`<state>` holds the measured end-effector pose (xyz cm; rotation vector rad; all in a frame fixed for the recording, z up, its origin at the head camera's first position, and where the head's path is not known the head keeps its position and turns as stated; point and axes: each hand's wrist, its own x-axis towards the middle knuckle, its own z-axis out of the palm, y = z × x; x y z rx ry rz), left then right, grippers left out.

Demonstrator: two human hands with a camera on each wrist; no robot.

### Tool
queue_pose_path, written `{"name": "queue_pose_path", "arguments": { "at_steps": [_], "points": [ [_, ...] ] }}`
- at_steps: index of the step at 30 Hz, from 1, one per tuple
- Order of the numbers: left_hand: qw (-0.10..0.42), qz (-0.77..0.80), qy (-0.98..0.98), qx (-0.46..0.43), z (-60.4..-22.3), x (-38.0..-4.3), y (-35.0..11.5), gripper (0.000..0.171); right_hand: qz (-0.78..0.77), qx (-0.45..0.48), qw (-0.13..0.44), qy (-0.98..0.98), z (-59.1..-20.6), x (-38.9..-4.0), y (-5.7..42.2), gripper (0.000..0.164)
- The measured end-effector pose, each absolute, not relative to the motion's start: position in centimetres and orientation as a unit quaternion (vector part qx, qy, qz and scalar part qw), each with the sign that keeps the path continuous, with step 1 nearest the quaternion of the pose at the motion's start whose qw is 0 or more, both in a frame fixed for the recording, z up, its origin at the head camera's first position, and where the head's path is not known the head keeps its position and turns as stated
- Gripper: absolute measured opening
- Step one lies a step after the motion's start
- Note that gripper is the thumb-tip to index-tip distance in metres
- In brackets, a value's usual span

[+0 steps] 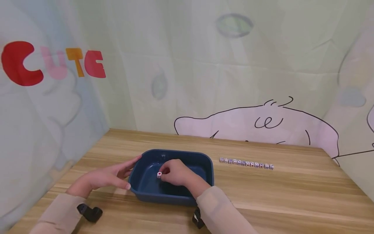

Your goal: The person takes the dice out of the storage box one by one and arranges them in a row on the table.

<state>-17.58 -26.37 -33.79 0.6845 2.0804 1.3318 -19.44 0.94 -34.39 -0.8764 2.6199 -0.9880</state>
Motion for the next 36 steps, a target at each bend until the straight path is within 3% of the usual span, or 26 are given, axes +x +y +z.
{"name": "queue_pose_path", "arguments": {
  "at_steps": [16,36],
  "points": [
    [0.289,0.504,0.769,0.267,-33.5,-17.6,-26.1,0.104,-0.365,-0.343,0.081,0.862,-33.1,-18.4,3.7,0.015],
    [0.280,0.498,0.780,0.255,-33.6,-17.5,-26.3,0.105,-0.371,-0.306,0.036,0.876,-29.1,-16.9,14.2,0.013]
  ]
}}
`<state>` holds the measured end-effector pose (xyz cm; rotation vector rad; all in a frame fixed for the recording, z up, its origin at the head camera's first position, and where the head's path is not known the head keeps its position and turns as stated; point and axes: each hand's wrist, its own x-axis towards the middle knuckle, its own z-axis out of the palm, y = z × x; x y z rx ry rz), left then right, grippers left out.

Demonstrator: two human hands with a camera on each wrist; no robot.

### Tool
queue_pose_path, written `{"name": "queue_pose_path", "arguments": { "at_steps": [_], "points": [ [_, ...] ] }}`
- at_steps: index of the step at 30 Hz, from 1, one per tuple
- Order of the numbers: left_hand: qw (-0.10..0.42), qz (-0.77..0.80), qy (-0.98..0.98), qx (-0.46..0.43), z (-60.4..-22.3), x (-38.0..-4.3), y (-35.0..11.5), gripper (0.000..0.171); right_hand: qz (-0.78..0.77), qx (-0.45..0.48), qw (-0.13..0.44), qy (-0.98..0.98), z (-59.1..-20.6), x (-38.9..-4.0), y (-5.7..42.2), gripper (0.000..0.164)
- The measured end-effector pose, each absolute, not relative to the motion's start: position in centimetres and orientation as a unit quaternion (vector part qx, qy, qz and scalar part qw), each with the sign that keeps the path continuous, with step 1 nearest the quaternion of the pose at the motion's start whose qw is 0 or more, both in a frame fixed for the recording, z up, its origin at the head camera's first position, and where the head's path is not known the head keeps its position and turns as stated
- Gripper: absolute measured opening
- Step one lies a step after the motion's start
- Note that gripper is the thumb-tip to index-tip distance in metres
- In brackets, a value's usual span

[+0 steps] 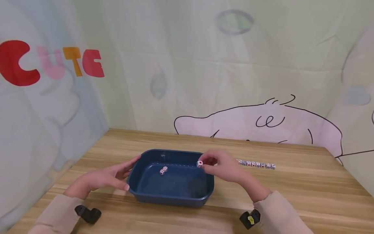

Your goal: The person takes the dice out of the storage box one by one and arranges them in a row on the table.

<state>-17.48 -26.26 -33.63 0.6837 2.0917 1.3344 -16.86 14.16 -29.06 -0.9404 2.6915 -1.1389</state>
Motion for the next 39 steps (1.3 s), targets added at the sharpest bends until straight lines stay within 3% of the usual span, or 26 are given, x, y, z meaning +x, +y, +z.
{"name": "queue_pose_path", "arguments": {
  "at_steps": [12,27,39],
  "points": [
    [0.283,0.502,0.776,0.258,-33.7,-17.5,-26.3,0.105,-0.380,-0.243,-0.029,0.892,-27.6,-16.3,22.8,0.016],
    [0.279,0.503,0.775,0.264,-33.8,-17.4,-26.4,0.104,-0.305,-0.222,-0.078,0.923,-29.2,-17.6,29.7,0.014],
    [0.284,0.507,0.770,0.262,-33.8,-17.5,-26.3,0.104,-0.231,-0.107,-0.021,0.967,-31.0,-18.7,34.2,0.032]
  ]
}}
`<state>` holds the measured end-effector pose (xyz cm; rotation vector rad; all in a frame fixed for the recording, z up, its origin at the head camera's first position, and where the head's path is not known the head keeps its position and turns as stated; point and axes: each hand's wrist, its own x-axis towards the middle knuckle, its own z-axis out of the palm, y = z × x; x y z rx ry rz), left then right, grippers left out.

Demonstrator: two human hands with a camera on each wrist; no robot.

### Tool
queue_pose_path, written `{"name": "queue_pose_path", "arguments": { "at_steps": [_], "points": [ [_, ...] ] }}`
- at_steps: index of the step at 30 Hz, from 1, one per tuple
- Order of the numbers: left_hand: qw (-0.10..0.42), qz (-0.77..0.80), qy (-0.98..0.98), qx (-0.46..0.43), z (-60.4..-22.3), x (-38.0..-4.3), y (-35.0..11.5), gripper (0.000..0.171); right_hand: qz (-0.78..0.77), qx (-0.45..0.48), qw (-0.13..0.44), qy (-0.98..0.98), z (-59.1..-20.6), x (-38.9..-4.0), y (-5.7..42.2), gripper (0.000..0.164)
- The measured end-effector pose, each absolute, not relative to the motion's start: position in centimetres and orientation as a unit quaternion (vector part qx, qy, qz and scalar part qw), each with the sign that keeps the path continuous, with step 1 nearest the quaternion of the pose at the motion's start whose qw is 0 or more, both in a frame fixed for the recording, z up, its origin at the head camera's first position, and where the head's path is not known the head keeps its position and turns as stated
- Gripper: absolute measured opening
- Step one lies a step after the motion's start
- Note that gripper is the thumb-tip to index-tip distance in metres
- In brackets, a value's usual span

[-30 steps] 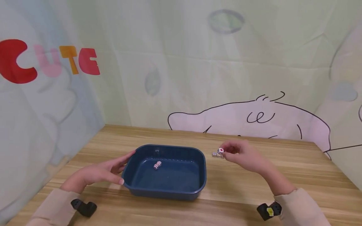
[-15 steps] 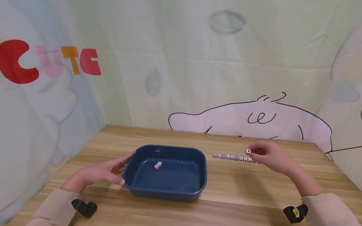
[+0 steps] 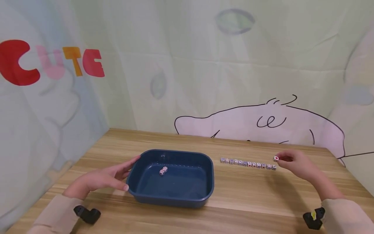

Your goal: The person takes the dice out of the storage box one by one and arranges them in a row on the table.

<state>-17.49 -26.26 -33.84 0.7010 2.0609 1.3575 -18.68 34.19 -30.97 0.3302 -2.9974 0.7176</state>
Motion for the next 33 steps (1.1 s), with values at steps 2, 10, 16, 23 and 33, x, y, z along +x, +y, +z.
{"name": "queue_pose_path", "arguments": {
  "at_steps": [2,10,16,23,33],
  "points": [
    [0.284,0.508,0.770,0.263,-33.8,-17.5,-26.2,0.104,0.225,0.095,0.013,-0.970,-31.3,-18.8,34.8,0.034],
    [0.287,0.512,0.765,0.265,-34.0,-17.6,-26.3,0.104,0.206,0.084,0.014,-0.975,-32.5,-19.4,36.4,0.031],
    [0.286,0.510,0.767,0.266,-34.1,-17.7,-26.4,0.105,0.200,0.080,0.003,-0.977,-33.3,-20.0,36.9,0.028],
    [0.285,0.510,0.766,0.269,-33.9,-17.7,-26.3,0.104,0.193,0.071,-0.021,-0.978,-33.8,-20.3,36.8,0.028],
    [0.286,0.510,0.763,0.275,-34.0,-17.6,-26.4,0.104,0.190,0.082,-0.013,-0.978,-34.8,-20.9,37.0,0.022]
  ]
}}
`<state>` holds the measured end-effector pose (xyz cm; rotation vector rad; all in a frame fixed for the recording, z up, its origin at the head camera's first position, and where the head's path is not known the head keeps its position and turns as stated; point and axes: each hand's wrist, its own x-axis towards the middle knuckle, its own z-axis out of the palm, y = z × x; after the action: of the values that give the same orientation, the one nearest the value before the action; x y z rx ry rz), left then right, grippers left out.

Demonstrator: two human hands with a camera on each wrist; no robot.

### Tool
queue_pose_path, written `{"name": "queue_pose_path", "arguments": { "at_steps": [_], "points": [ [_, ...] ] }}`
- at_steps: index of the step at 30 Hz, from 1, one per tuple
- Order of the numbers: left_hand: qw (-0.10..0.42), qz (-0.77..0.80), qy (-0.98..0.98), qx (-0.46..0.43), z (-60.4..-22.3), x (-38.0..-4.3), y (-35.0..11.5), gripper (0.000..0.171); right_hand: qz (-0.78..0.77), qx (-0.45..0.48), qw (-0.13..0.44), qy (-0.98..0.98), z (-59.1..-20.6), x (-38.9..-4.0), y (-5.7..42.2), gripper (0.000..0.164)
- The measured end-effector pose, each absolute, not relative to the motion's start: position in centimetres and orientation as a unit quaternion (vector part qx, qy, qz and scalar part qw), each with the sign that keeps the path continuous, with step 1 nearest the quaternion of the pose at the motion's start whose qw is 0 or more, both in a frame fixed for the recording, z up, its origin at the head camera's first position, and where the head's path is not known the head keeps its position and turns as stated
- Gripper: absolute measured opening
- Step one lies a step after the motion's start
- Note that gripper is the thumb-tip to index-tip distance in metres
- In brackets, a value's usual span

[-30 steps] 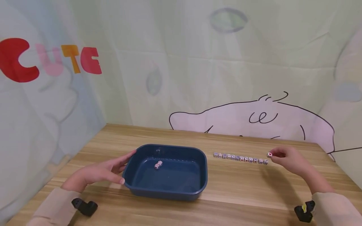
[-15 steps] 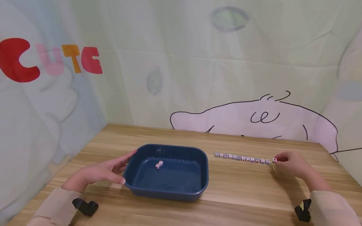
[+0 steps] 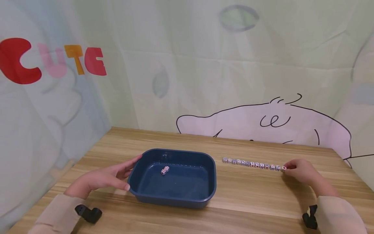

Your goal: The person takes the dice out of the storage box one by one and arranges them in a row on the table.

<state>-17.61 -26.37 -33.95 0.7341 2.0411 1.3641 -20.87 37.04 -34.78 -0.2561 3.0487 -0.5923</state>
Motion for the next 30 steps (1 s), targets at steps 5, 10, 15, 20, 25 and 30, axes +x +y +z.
{"name": "queue_pose_path", "arguments": {
  "at_steps": [5,10,15,20,25,30],
  "points": [
    [0.284,0.512,0.760,0.282,-33.91,-17.54,-26.46,0.104,-0.183,-0.083,0.008,0.980,-34.98,-21.04,37.18,0.022],
    [0.285,0.513,0.759,0.282,-33.88,-17.53,-26.48,0.104,-0.183,-0.080,0.012,0.980,-34.93,-21.24,37.26,0.023],
    [0.284,0.513,0.761,0.277,-33.91,-17.52,-26.47,0.104,-0.178,-0.083,0.016,0.980,-35.00,-21.24,37.27,0.024],
    [0.283,0.513,0.761,0.278,-33.92,-17.54,-26.44,0.104,-0.173,-0.084,0.018,0.981,-34.99,-21.21,37.23,0.027],
    [0.285,0.512,0.761,0.278,-33.92,-17.57,-26.38,0.104,-0.172,-0.084,0.012,0.981,-34.87,-21.09,37.31,0.029],
    [0.288,0.513,0.761,0.276,-33.92,-17.64,-26.37,0.104,-0.182,-0.072,0.002,0.981,-34.21,-20.80,37.43,0.034]
  ]
}}
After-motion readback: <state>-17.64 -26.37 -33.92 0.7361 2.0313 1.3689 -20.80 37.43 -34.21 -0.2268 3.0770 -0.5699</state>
